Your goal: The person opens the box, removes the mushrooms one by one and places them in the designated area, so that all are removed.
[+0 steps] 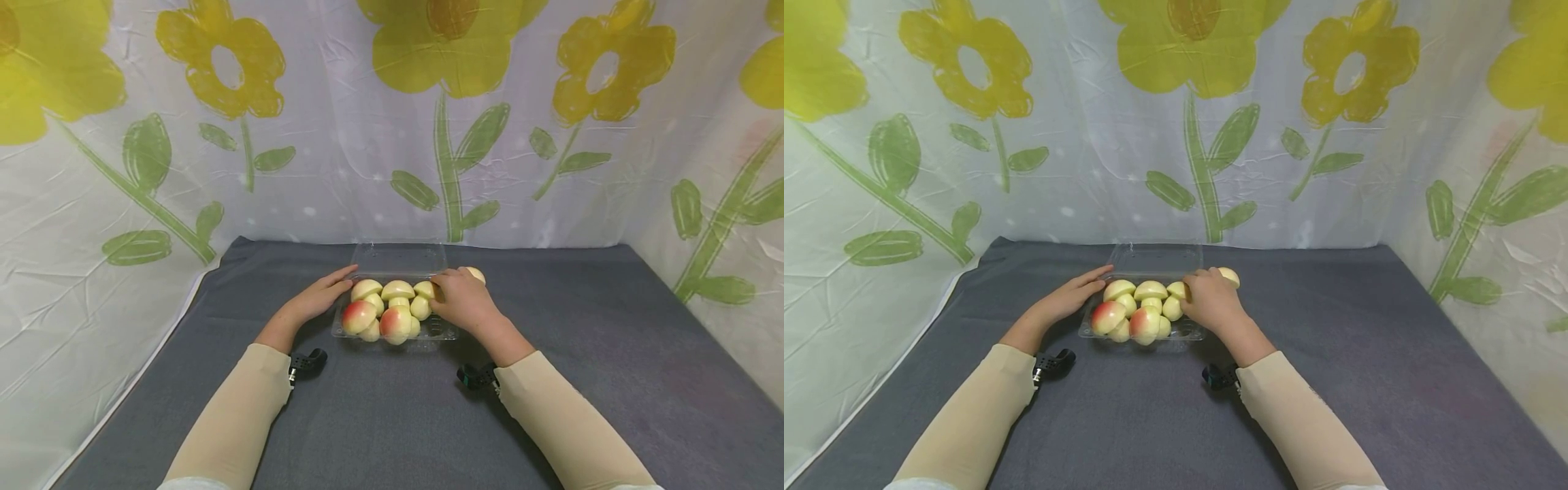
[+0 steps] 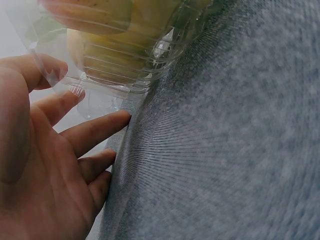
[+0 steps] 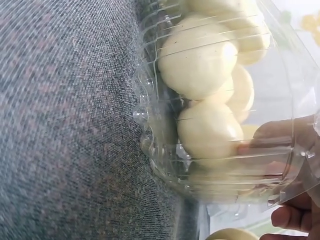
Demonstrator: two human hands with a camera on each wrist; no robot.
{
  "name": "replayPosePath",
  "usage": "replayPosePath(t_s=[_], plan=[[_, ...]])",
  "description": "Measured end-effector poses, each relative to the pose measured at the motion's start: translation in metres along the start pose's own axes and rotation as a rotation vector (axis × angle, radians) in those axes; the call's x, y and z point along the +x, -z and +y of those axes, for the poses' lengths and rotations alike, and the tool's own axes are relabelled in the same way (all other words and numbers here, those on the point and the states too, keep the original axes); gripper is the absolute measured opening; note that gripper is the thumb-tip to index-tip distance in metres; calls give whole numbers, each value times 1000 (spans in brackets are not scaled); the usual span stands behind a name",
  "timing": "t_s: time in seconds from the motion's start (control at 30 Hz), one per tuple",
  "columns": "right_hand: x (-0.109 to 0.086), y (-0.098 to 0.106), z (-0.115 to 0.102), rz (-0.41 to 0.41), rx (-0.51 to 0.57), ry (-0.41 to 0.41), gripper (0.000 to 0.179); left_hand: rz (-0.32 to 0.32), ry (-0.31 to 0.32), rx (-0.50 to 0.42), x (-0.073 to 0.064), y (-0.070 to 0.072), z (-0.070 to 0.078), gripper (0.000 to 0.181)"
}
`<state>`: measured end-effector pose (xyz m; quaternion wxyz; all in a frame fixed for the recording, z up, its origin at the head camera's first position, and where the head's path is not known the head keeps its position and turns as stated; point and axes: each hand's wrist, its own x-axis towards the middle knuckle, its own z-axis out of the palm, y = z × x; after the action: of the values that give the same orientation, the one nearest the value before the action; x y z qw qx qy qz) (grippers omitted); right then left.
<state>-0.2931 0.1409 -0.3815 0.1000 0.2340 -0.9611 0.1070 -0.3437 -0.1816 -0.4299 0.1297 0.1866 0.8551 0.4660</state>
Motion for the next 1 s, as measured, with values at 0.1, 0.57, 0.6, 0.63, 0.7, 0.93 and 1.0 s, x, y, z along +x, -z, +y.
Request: replayPosePath(t_s=[0.1,0.57,0.6,0.63,0.7,0.93,1.0], plan=[[0,-1,0,17,4,7,33,0,1,2,0,0,0,60],[-2,-1,4,106,-15,51,28,7,13,5,-1,-1,3,60],[-2,0,4,111,-14,50,29,7,12,7,-1,-1,3,60],[-2,1,4,115,-12,49,30,7,10,10,-1,-1,3,61],[-2,3,4,119,-9,50,31,6,10,9,-1,-1,3,61],[-2,9,5,108,8,29,33,5,13,2,-2,-1,4,60],[-2,12,5,113,10,29,34,5,12,6,-1,-1,4,60]])
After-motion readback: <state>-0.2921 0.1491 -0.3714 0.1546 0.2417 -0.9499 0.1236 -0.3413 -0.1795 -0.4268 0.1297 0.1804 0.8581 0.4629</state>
